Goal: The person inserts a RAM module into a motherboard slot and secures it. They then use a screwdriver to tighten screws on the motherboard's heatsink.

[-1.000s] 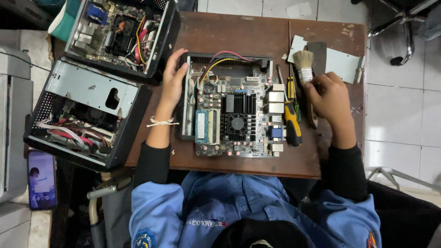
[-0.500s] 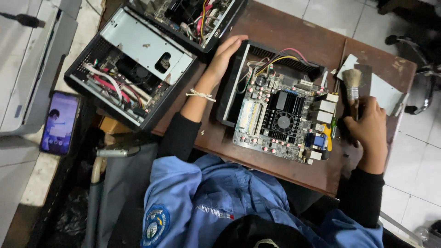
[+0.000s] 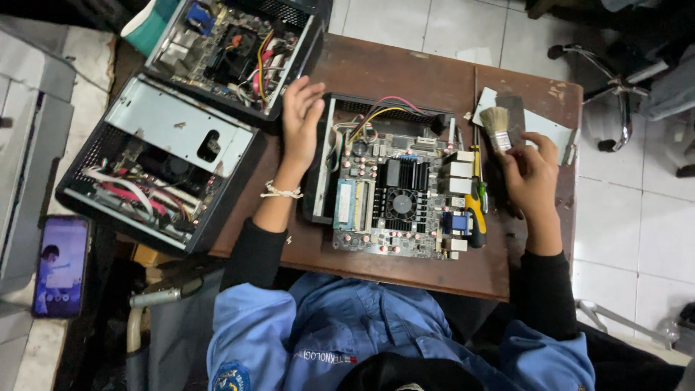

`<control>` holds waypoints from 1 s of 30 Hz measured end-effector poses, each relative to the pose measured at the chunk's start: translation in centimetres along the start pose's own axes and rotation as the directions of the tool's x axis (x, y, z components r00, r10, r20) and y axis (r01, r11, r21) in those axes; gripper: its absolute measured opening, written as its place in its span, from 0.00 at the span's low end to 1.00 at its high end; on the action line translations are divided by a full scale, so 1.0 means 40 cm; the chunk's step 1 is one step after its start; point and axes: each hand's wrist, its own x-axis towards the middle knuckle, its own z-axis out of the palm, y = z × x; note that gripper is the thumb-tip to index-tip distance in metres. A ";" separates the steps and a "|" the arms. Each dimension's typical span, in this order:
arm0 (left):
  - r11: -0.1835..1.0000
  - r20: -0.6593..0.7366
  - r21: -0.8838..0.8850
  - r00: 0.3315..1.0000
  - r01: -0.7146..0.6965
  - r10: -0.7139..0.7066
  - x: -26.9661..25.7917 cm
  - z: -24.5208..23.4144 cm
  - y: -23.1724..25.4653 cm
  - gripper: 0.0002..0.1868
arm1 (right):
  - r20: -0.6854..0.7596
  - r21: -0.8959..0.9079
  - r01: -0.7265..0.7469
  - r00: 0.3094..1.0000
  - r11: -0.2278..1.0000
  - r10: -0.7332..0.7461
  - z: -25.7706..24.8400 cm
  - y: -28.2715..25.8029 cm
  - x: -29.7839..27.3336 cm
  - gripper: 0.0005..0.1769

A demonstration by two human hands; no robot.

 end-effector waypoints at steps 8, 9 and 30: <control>0.925 0.119 0.304 0.973 -0.227 0.199 0.007 0.022 0.110 0.11 | -0.139 0.083 -0.069 0.987 0.994 0.080 -0.011 0.055 -0.017 0.04; 0.908 0.133 0.343 0.969 -0.241 0.207 0.004 0.026 0.105 0.11 | -0.182 0.140 -0.122 0.972 0.983 0.147 -0.015 0.069 -0.028 0.07; 0.963 0.100 0.234 0.988 -0.137 0.116 -0.006 0.034 0.100 0.13 | 0.590 -0.438 -0.192 0.676 0.878 0.442 -0.038 -0.119 -0.001 0.17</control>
